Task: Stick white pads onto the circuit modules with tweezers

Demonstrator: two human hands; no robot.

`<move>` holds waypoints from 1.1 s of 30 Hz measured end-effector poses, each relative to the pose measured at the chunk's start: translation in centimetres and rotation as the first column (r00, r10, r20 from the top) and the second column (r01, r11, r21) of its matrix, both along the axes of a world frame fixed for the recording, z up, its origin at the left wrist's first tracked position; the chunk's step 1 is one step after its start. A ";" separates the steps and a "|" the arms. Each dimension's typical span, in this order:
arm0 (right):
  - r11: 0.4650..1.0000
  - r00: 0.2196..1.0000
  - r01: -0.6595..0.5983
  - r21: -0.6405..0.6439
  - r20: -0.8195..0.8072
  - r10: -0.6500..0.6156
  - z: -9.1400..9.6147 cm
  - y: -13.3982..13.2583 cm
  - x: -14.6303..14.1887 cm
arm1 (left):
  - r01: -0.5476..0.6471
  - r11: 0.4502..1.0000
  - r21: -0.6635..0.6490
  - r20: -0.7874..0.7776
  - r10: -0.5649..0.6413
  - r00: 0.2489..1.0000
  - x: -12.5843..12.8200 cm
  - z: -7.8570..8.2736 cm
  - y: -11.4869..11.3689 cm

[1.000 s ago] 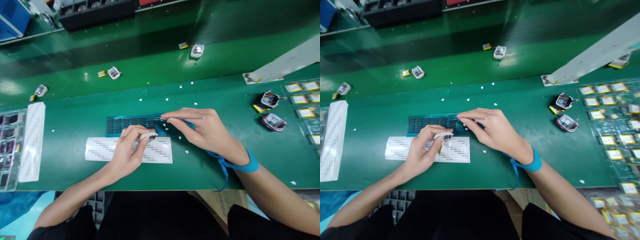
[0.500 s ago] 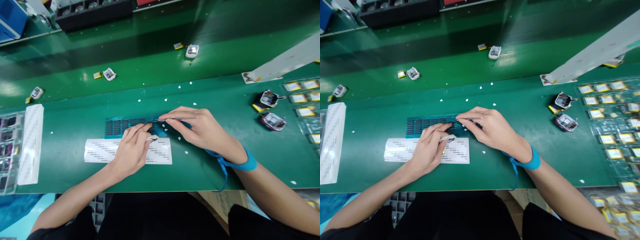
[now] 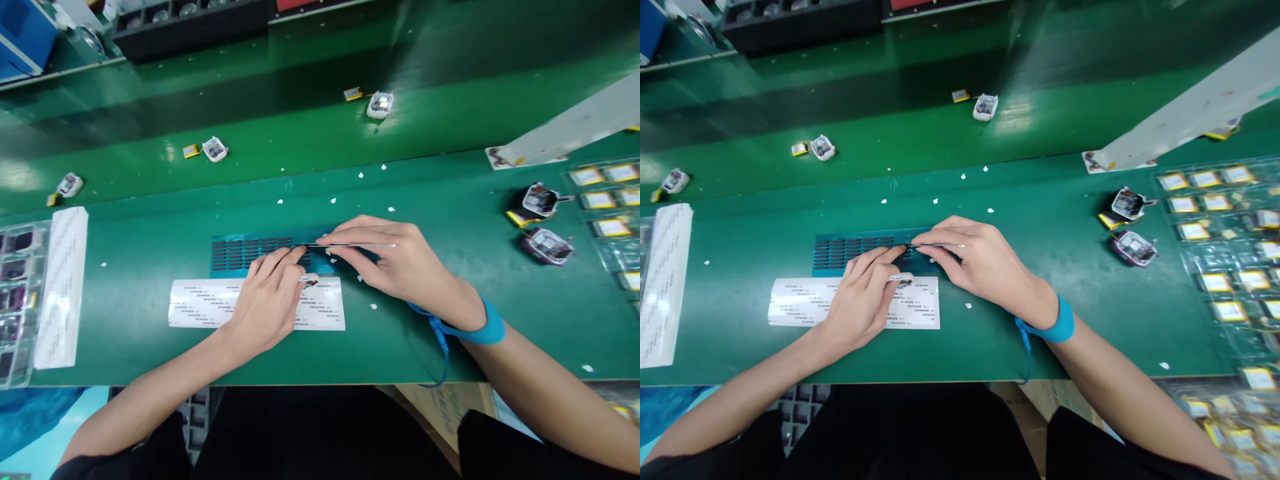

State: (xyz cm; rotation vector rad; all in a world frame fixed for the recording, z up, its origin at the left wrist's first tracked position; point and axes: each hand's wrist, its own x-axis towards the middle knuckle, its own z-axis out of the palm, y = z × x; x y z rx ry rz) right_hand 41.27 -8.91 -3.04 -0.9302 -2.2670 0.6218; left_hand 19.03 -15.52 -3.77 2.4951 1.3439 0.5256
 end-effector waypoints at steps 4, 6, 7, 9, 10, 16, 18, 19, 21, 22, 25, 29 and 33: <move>0.999 1.000 -0.005 0.054 -0.002 0.005 -0.5 -0.3 -0.1 | -0.001 1.000 -0.017 -0.066 0.000 0.998 0.3 0.1 -0.2; 0.995 0.999 0.020 0.099 0.025 -0.022 -0.7 -0.5 -0.2 | 0.000 1.000 -0.014 -0.082 -0.001 0.997 0.4 0.1 -0.3; 0.992 0.999 0.030 0.120 0.039 -0.035 -0.9 -0.6 -0.2 | -0.001 1.000 -0.016 -0.085 -0.001 0.996 0.4 0.1 -0.3; 0.987 0.997 0.038 0.154 0.057 -0.047 -1.0 -0.8 -0.3 | -0.001 1.000 -0.020 -0.084 -0.001 0.996 0.4 0.2 -0.3; 0.986 0.997 0.039 0.165 0.060 -0.050 -1.1 -0.8 -0.4 | 0.000 1.000 -0.021 -0.084 -0.002 0.996 0.4 0.2 -0.2; 0.971 0.991 0.111 0.214 -0.093 -0.093 -0.5 -0.7 -0.5 | 0.007 1.000 -0.007 -0.092 -0.007 0.996 0.4 0.4 -0.2; 0.965 0.982 0.167 0.203 -0.126 -0.144 -0.3 -0.6 -0.4 | 0.008 1.000 -0.014 -0.085 -0.009 0.996 0.4 0.4 -0.2; 0.963 0.980 0.181 0.198 -0.123 -0.159 -0.3 -0.5 -0.3 | 0.009 1.000 -0.020 -0.082 -0.010 0.997 0.4 0.4 -0.2; 0.963 0.981 0.181 0.202 -0.109 -0.162 -0.5 -0.5 -0.2 | 0.007 1.000 -0.030 -0.073 -0.009 0.997 0.3 0.2 -0.2; 0.963 0.983 0.174 0.207 -0.099 -0.156 -0.5 -0.4 -0.1 | 0.002 0.999 -0.034 -0.070 -0.005 0.998 0.3 0.2 -0.2; 0.959 0.987 0.146 0.242 -0.096 -0.126 -0.6 -0.4 0.0 | 0.012 1.000 -0.015 -0.021 -0.012 1.000 0.0 0.2 -0.5; 0.948 0.978 0.174 0.267 -0.159 -0.135 -0.1 -0.7 -0.2 | 0.070 0.997 0.023 0.326 -0.074 0.942 -0.7 1.5 -0.7; 0.958 0.970 0.181 0.223 -0.201 -0.136 0.3 -1.1 -0.4 | -0.198 0.875 -0.442 0.657 0.466 0.592 -1.8 2.9 0.7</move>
